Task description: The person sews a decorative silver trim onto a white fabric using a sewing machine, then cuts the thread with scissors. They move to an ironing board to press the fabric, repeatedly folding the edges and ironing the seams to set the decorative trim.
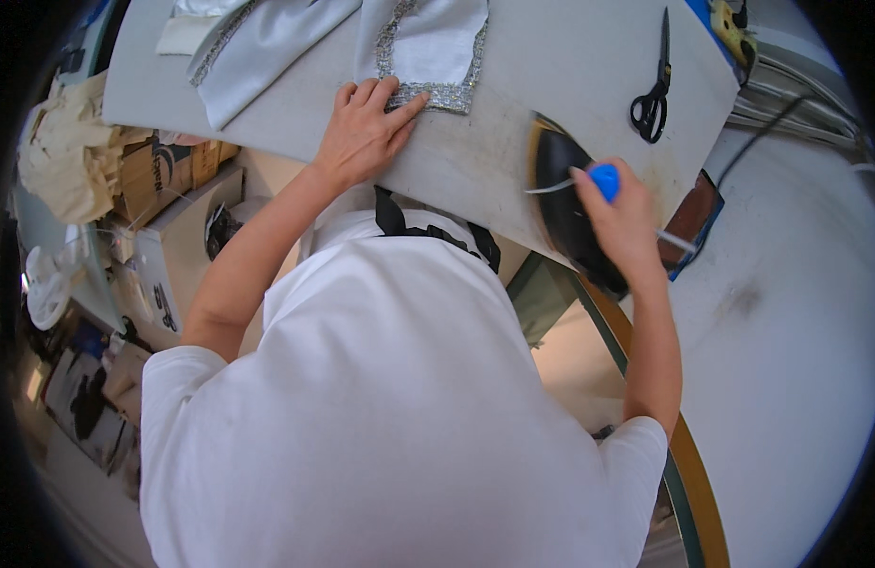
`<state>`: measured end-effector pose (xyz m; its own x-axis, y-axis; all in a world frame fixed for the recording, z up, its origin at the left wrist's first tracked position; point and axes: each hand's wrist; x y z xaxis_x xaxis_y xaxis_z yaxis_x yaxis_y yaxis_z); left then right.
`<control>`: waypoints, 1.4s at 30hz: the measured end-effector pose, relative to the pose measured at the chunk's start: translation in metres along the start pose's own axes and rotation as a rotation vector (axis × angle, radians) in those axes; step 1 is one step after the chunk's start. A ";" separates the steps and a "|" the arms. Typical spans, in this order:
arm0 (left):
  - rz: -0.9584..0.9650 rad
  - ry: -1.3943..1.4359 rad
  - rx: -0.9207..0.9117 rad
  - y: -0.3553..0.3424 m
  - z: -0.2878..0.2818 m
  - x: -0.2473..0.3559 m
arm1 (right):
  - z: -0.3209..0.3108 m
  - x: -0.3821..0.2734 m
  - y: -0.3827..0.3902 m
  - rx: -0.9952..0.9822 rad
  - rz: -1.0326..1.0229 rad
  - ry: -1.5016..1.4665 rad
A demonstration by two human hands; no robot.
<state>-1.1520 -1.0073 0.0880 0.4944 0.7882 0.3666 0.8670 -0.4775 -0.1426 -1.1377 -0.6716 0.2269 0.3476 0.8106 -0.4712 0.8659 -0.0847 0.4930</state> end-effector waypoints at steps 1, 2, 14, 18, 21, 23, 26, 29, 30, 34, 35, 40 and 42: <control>-0.002 -0.008 0.000 0.000 0.000 0.000 | 0.009 -0.020 0.001 -0.007 -0.166 0.061; -0.006 -0.013 -0.008 0.000 0.000 0.001 | 0.023 -0.040 -0.002 -0.010 -0.264 0.137; -0.002 0.026 0.176 0.024 0.011 -0.029 | 0.081 -0.092 -0.034 -0.044 -0.256 0.306; -0.055 0.095 0.189 0.030 0.014 -0.035 | 0.099 -0.110 -0.041 -0.071 -0.392 0.353; -0.241 0.191 0.315 0.033 0.011 -0.036 | 0.108 -0.122 -0.045 -0.069 -0.436 0.400; -0.453 0.236 0.469 0.034 0.008 -0.033 | 0.108 -0.123 -0.044 -0.057 -0.365 0.425; -0.520 0.260 0.363 0.030 0.009 -0.026 | 0.103 -0.117 -0.041 -0.057 -0.333 0.428; -0.524 0.163 0.342 0.024 0.015 -0.024 | 0.096 -0.110 -0.040 -0.059 -0.293 0.436; -0.535 0.176 0.339 0.023 0.017 -0.025 | 0.093 -0.109 -0.041 -0.061 -0.287 0.437; -0.505 0.225 0.307 0.026 0.019 -0.031 | 0.086 -0.112 -0.045 -0.127 -0.280 0.394; -0.497 0.234 0.307 0.027 0.019 -0.032 | 0.087 -0.116 -0.046 -0.131 -0.383 0.380; -0.588 0.533 0.471 0.032 0.015 -0.039 | 0.115 -0.147 -0.049 -0.202 -0.544 0.502; -0.651 0.644 0.568 0.034 0.014 -0.043 | 0.126 -0.160 -0.048 -0.217 -0.577 0.521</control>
<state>-1.1429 -1.0518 0.0551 -0.0547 0.3935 0.9177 0.9359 0.3404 -0.0902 -1.1894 -0.8706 0.1867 -0.3914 0.8628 -0.3200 0.7498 0.5007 0.4326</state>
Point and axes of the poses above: each hand's wrist, its own y-axis away from the middle knuckle, its own z-axis out of the palm, x = y × z, and after that the axes turned 2 degrees about y, right-handed
